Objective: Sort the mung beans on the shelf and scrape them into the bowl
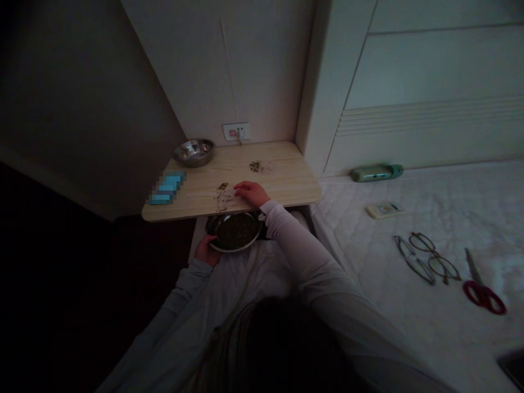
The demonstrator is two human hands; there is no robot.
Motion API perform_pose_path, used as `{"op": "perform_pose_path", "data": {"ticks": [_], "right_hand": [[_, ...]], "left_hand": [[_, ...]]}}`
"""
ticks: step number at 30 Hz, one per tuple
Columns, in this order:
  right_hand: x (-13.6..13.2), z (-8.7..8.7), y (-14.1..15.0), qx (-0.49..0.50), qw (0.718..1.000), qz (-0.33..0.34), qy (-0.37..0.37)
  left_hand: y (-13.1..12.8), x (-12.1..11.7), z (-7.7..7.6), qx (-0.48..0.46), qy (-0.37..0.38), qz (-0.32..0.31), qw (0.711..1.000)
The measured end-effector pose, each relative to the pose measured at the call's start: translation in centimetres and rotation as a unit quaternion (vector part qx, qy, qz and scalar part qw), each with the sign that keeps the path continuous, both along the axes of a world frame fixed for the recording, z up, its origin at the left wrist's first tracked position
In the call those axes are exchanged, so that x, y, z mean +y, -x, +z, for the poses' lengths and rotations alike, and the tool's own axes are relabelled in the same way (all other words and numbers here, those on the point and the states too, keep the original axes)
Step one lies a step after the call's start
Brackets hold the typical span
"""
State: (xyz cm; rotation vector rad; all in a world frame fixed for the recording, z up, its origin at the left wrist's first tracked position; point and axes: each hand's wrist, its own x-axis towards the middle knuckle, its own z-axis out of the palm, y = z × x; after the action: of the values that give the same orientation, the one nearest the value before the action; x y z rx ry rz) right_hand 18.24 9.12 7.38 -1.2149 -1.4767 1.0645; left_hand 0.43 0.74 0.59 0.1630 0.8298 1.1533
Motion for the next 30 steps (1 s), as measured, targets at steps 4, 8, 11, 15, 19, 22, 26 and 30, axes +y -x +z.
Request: {"op": "perform_pose_path", "data": {"ticks": [4, 8, 11, 15, 19, 22, 26, 30], "right_hand": [[-0.02, -0.01, -0.04, -0.006, 1.0, -0.001, -0.004], [0.01, 0.0, -0.04, -0.011, 1.0, -0.007, -0.003], [0.08, 0.0, -0.08, -0.021, 1.0, -0.007, -0.008], [-0.02, 0.1, -0.06, -0.015, 1.0, -0.008, -0.001], [-0.16, 0.28, 0.05, 0.002, 1.0, -0.014, 0.001], [-0.06, 0.21, 0.09, 0.022, 1.0, -0.019, 0.001], [0.1, 0.04, 0.02, 0.029, 0.999, -0.015, 0.003], [-0.1, 0.25, -0.05, 0.021, 1.0, -0.013, 0.005]], "left_hand": [[0.08, 0.04, -0.19, 0.0, 0.006, -0.001, 1.0], [0.09, 0.1, -0.13, -0.005, 0.012, -0.004, 1.0], [0.04, 0.05, 0.04, -0.009, 0.008, -0.004, 1.0], [0.01, -0.05, 0.12, -0.011, 0.01, 0.0, 1.0], [0.08, -0.01, -0.06, -0.019, 0.001, -0.005, 1.0], [0.14, 0.1, -0.23, -0.016, 0.006, -0.006, 1.0], [0.14, 0.17, -0.33, -0.015, 0.003, -0.006, 1.0], [0.1, 0.14, -0.25, -0.004, 0.008, 0.0, 1.0]]}}
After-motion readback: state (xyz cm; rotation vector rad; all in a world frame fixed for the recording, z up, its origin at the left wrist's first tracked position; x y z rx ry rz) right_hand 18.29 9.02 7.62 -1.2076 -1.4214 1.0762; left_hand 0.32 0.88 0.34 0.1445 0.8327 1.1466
